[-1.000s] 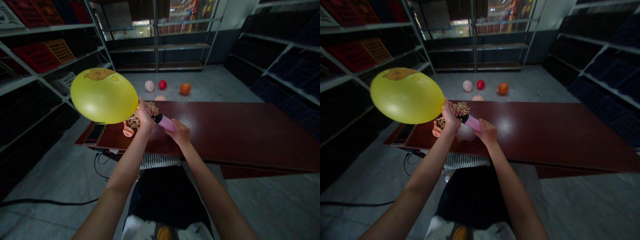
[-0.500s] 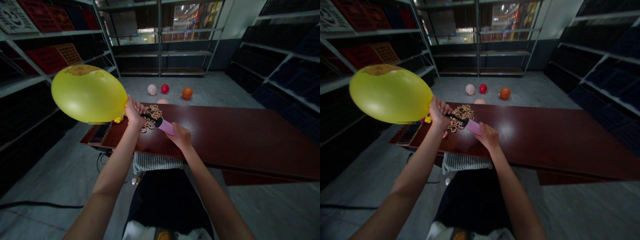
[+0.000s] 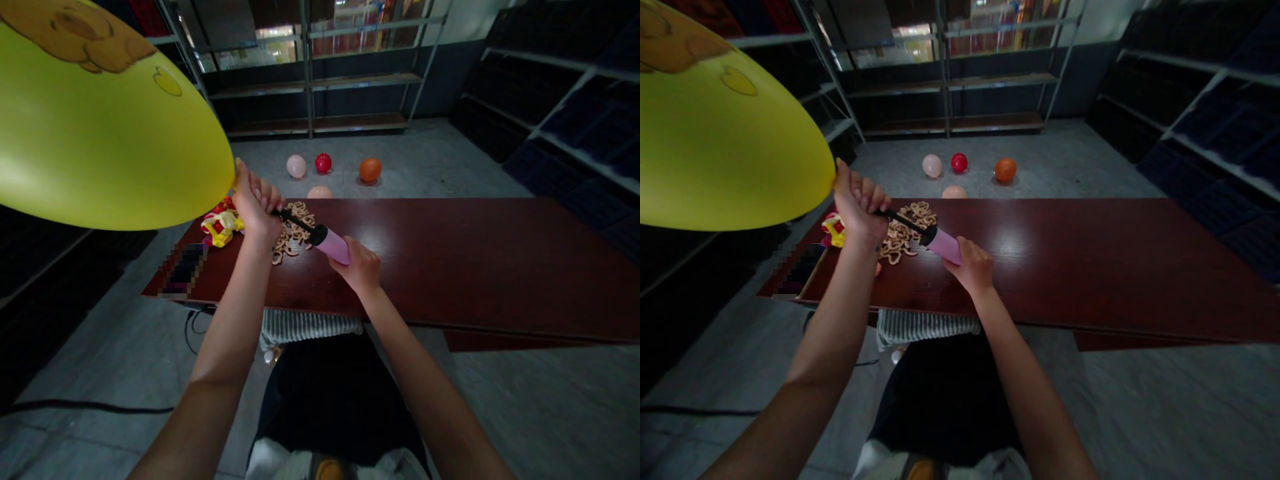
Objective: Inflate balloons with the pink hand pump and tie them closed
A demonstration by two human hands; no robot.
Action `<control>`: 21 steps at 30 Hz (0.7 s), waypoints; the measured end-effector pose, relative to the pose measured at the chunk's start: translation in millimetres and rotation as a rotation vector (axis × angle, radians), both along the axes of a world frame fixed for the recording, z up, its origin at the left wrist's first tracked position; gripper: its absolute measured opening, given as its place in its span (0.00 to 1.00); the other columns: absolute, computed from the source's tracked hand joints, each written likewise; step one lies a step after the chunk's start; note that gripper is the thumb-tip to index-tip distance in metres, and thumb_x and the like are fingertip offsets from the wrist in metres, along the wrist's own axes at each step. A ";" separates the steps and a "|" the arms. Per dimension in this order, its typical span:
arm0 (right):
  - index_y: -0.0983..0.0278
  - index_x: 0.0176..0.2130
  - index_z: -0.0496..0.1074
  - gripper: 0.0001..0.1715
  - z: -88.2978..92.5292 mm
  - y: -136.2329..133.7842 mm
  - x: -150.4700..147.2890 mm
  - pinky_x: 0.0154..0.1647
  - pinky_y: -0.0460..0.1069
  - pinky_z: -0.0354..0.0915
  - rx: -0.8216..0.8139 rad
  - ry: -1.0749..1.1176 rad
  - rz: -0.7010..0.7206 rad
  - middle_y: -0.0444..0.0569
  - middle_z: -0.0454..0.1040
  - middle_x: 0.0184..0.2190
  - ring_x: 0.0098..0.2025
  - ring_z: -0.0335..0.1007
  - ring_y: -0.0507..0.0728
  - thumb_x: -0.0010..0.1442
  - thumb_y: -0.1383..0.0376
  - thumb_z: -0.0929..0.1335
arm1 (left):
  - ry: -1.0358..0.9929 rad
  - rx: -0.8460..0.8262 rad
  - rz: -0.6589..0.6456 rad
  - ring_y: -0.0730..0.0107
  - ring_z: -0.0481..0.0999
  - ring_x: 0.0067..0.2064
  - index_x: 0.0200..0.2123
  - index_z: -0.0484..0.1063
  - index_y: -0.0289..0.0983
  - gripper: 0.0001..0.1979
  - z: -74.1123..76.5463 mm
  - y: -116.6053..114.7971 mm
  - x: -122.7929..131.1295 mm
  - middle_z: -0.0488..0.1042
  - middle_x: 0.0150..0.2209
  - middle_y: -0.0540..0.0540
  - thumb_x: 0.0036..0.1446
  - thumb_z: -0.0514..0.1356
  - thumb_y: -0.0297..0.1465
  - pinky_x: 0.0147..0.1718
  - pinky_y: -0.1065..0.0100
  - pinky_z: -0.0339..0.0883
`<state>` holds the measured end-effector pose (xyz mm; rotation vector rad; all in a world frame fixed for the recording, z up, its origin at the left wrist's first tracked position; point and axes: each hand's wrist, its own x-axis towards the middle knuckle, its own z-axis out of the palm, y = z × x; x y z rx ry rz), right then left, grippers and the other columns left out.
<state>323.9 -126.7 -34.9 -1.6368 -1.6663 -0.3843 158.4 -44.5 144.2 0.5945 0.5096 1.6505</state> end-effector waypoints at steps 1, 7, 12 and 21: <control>0.64 0.51 0.71 0.24 -0.2 0.4 0.1 0.37 0.51 0.66 -0.007 0.012 0.001 0.54 0.81 0.41 0.37 0.78 0.60 0.58 0.55 0.71 | 0.006 0.004 -0.016 0.78 0.41 0.15 0.20 0.46 0.40 0.28 -4.1 -1.0 6.9 0.41 0.15 0.56 0.70 0.53 0.41 0.16 0.68 0.40; 0.65 0.50 0.71 0.25 -1.5 1.6 -0.1 0.34 0.50 0.64 -0.025 0.022 -0.034 0.53 0.81 0.38 0.35 0.77 0.60 0.59 0.53 0.70 | 0.019 -0.009 -0.086 0.79 0.41 0.14 0.19 0.47 0.40 0.28 -38.4 -7.8 45.1 0.41 0.15 0.57 0.70 0.53 0.41 0.14 0.68 0.40; 0.64 0.49 0.72 0.25 -1.9 1.7 0.2 0.32 0.49 0.62 -0.043 0.014 -0.042 0.51 0.81 0.36 0.34 0.77 0.59 0.59 0.52 0.70 | 0.025 0.025 -0.080 0.78 0.44 0.13 0.17 0.49 0.39 0.28 -51.4 -8.6 49.6 0.45 0.12 0.56 0.72 0.50 0.37 0.12 0.70 0.41; 0.63 0.50 0.72 0.25 -1.3 1.7 -6.0 0.32 0.49 0.61 -0.049 -0.063 0.005 0.50 0.81 0.36 0.34 0.76 0.58 0.60 0.50 0.70 | 0.010 -0.047 -0.033 0.79 0.44 0.12 0.19 0.47 0.39 0.29 -47.0 -12.6 24.5 0.44 0.12 0.57 0.70 0.53 0.42 0.13 0.71 0.45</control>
